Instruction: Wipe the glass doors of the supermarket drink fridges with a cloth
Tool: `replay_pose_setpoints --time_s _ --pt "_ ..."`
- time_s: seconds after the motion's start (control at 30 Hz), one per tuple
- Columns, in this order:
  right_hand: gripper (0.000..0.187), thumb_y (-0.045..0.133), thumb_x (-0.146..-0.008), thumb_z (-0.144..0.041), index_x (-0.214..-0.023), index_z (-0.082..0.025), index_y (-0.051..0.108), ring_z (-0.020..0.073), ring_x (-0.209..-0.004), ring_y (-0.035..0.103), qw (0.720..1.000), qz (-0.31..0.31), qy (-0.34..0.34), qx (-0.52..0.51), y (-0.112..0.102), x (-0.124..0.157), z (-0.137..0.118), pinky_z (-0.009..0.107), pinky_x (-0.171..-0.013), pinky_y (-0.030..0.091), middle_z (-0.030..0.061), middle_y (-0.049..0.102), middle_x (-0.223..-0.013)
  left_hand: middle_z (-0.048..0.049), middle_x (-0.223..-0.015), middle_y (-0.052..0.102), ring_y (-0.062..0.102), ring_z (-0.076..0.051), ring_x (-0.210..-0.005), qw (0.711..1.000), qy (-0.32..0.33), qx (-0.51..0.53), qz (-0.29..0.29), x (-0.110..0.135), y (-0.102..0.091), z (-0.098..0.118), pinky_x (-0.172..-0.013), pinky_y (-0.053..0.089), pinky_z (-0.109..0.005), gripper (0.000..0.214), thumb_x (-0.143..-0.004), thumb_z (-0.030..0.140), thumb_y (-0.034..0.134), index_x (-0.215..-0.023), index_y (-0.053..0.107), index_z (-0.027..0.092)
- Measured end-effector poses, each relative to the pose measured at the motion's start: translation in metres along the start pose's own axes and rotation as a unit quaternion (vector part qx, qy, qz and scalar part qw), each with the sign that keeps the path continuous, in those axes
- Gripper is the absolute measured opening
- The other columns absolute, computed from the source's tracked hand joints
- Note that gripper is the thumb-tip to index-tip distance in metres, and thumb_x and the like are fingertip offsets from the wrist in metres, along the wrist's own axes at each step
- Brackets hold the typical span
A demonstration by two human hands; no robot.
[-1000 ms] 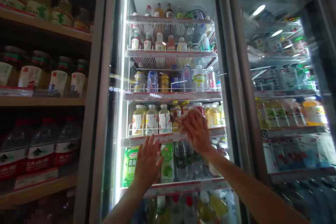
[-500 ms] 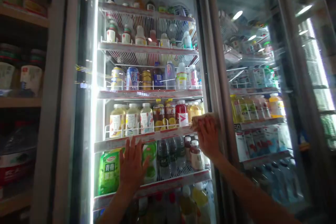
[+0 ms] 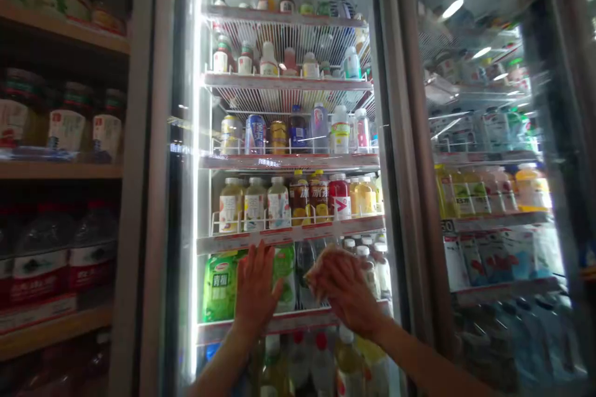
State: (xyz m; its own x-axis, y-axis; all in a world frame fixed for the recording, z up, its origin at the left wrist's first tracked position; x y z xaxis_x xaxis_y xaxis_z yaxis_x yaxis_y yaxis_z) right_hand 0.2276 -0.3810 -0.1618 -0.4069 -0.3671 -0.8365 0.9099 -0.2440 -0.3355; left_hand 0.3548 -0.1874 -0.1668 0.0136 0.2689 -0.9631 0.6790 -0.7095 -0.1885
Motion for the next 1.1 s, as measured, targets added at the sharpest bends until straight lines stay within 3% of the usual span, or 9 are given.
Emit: replay_pose_setpoints --time_s 0.2,0.33,0.37,0.53,0.67,0.73,0.87,0.97,1.1 --pt "0.046 0.047 -0.085 -0.026 -0.131 -0.024 0.047 0.0307 -0.137 0.016 0.993 0.054 0.108 0.006 -0.001 -0.051 -0.008 0.057 -0.108 0.012 0.0093 0.027 -0.148 -0.0132 -0.143 0.035 0.02 -0.026 -0.137 0.999 0.041 -0.002 -0.005 0.005 -0.009 -0.01 -0.109 0.024 -0.046 0.052 -0.084 0.026 0.045 -0.134 0.035 0.016" --pt "0.046 0.046 -0.085 -0.028 -0.131 -0.031 0.044 0.0243 -0.137 0.017 0.99 -0.058 -0.122 -0.05 0.012 -0.051 -0.043 0.052 -0.11 0.008 0.0011 0.032 -0.146 -0.0151 -0.141 0.037 0.027 -0.026 -0.135 1.0 -0.003 -0.001 0.003 0.015 -0.017 -0.033 -0.107 0.028 -0.047 0.051 -0.084 0.026 0.044 -0.133 0.036 0.015" --pt "0.045 0.045 -0.086 -0.028 -0.131 -0.031 0.045 0.023 -0.137 0.017 0.986 -0.066 -0.144 -0.055 0.013 -0.051 -0.048 0.051 -0.111 0.008 0.0003 0.033 -0.146 -0.0155 -0.141 0.036 0.027 -0.027 -0.134 1.0 -0.014 -0.006 0.003 0.018 -0.019 -0.04 -0.106 0.028 -0.047 0.051 -0.084 0.027 0.043 -0.133 0.035 0.015" --pt "0.044 0.045 -0.086 -0.029 -0.13 -0.025 0.047 0.0284 -0.137 0.015 0.998 0.042 0.038 -0.024 0.016 -0.074 -0.05 0.056 -0.108 0.008 0.0083 0.032 -0.146 -0.0138 -0.143 0.033 0.024 -0.027 -0.136 0.999 -0.019 -0.022 -0.024 0.032 -0.021 -0.059 -0.106 0.029 -0.048 0.055 -0.085 0.029 0.042 -0.137 0.029 0.018" --pt "0.045 0.047 -0.085 -0.029 -0.13 -0.03 0.046 0.023 -0.137 0.017 0.989 -0.014 -0.14 -0.054 0.026 -0.069 -0.075 0.05 -0.111 0.005 0.0011 0.037 -0.143 -0.0124 -0.143 0.035 0.023 -0.026 -0.136 0.999 -0.012 -0.014 -0.04 0.042 -0.021 -0.062 -0.106 0.03 -0.048 0.055 -0.085 0.026 0.041 -0.138 0.028 0.019" --pt "0.043 0.046 -0.085 -0.029 -0.128 -0.03 0.047 0.0217 -0.137 0.019 0.985 -0.018 -0.163 -0.057 0.025 -0.073 -0.077 0.049 -0.112 0.005 -0.0001 0.04 -0.142 -0.0122 -0.142 0.037 0.026 -0.026 -0.135 0.999 -0.006 0.0 -0.049 0.044 -0.023 -0.062 -0.105 0.031 -0.047 0.055 -0.085 0.026 0.041 -0.138 0.028 0.019" --pt "0.043 0.044 -0.087 -0.027 -0.129 -0.022 0.048 0.0273 -0.137 0.017 0.998 0.054 -0.012 -0.034 0.023 -0.106 -0.064 0.056 -0.109 0.008 0.0084 0.035 -0.144 -0.0127 -0.141 0.036 0.031 -0.025 -0.133 0.996 -0.051 0.077 -0.013 0.028 -0.039 -0.054 -0.104 0.034 -0.047 0.052 -0.087 0.025 0.039 -0.138 0.027 0.02" --pt "0.048 0.048 -0.084 -0.027 -0.132 -0.021 0.044 0.026 -0.137 0.018 0.995 0.049 -0.068 -0.055 0.031 -0.116 -0.078 0.053 -0.11 0.009 0.0087 0.037 -0.143 -0.013 -0.14 0.037 0.033 -0.022 -0.131 0.976 -0.056 0.208 0.006 0.002 -0.045 -0.033 -0.105 0.035 -0.044 0.049 -0.089 0.026 0.036 -0.137 0.027 0.019" --pt "0.054 0.053 -0.08 -0.028 -0.133 -0.02 0.044 0.025 -0.136 0.022 0.989 0.034 -0.12 -0.081 0.036 -0.099 -0.089 0.048 -0.111 0.016 0.0093 0.044 -0.138 -0.0129 -0.14 0.039 0.033 -0.021 -0.131 0.945 -0.059 0.322 0.016 -0.018 -0.034 -0.006 -0.106 0.033 -0.044 0.048 -0.09 0.031 0.035 -0.136 0.03 0.018"
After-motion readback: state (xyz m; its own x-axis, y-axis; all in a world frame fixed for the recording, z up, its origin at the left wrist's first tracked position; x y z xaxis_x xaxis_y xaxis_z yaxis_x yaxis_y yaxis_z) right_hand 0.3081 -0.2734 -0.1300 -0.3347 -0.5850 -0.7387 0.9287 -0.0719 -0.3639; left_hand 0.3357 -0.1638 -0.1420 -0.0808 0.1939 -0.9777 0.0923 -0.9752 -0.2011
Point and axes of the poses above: each hand's wrist, its own x-axis away from the middle knuckle, its own y-axis out of the palm, z = x × y, the point moved 3 cm from there along -x, towards the middle knuckle
